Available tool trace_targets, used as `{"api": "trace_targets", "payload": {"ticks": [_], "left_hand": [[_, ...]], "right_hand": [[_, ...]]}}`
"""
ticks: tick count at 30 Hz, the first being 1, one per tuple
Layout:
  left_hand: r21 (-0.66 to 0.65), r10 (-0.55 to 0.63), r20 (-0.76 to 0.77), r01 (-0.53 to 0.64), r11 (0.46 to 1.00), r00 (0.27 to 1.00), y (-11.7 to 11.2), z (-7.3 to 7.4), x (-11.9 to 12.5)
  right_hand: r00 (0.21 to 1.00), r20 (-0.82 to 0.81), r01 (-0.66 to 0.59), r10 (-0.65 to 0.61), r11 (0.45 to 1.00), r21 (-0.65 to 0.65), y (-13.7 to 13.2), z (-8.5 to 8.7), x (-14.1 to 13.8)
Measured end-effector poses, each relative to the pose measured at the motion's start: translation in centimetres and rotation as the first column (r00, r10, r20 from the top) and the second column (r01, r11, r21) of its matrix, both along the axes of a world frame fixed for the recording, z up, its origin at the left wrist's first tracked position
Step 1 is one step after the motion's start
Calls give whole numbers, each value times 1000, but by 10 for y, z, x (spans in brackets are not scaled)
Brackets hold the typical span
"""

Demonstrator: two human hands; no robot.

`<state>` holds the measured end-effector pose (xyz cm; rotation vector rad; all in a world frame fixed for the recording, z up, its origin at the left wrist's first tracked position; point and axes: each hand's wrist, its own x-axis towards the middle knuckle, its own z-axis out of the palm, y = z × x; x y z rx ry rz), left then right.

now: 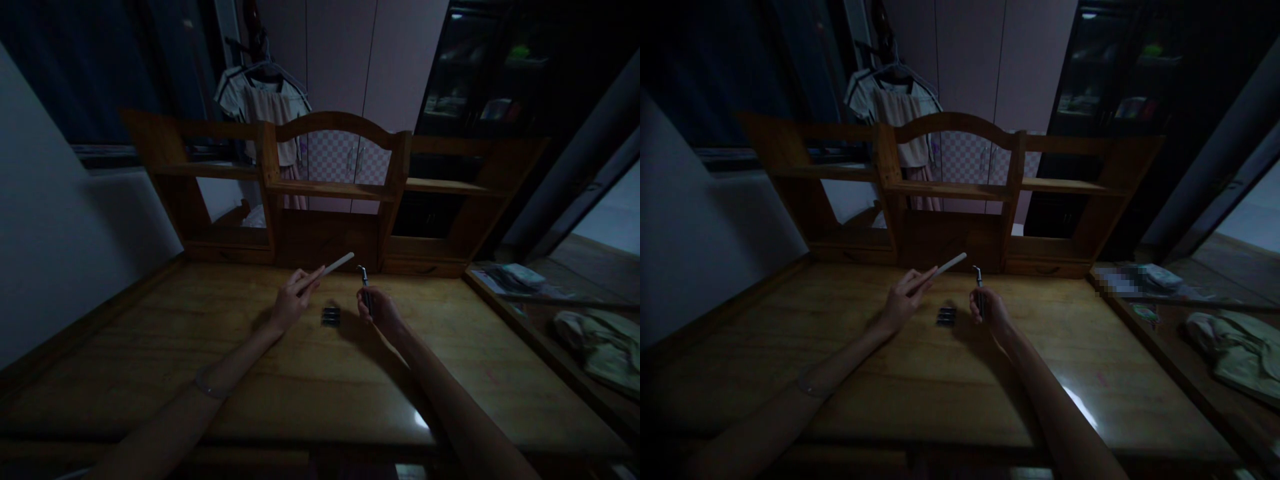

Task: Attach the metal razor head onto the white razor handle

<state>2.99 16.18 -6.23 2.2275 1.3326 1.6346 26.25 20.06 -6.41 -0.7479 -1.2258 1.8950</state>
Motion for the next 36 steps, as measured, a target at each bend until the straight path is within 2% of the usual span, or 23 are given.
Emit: {"api": "trace_targets", "payload": {"ticks": [4,6,9,13,21,36], "left_hand": [[-14,-105,-21,104,994,994,-2,-2,6],[-34,-91,-34,90,995,995,0,-4,7],[-76,-9,-14,8,997,1000,4,-6,4],[-114,40,70,-32,993,997,6,-4,-2],[-171,-130,22,132,976,991,-5,2,8],[-212,-87,40,93,973,995,2,-4,5]], "right_hand": [[1000,-21,-5,6,998,57,-3,-2,-4],[1000,-16,14,-12,992,124,-4,-2,-5],[998,12,57,-60,981,185,-5,-2,-6],[996,27,77,-85,974,214,-7,-2,-5],[989,29,137,-148,962,236,-10,2,-8],[985,74,127,-156,944,305,-12,1,-8]]}}
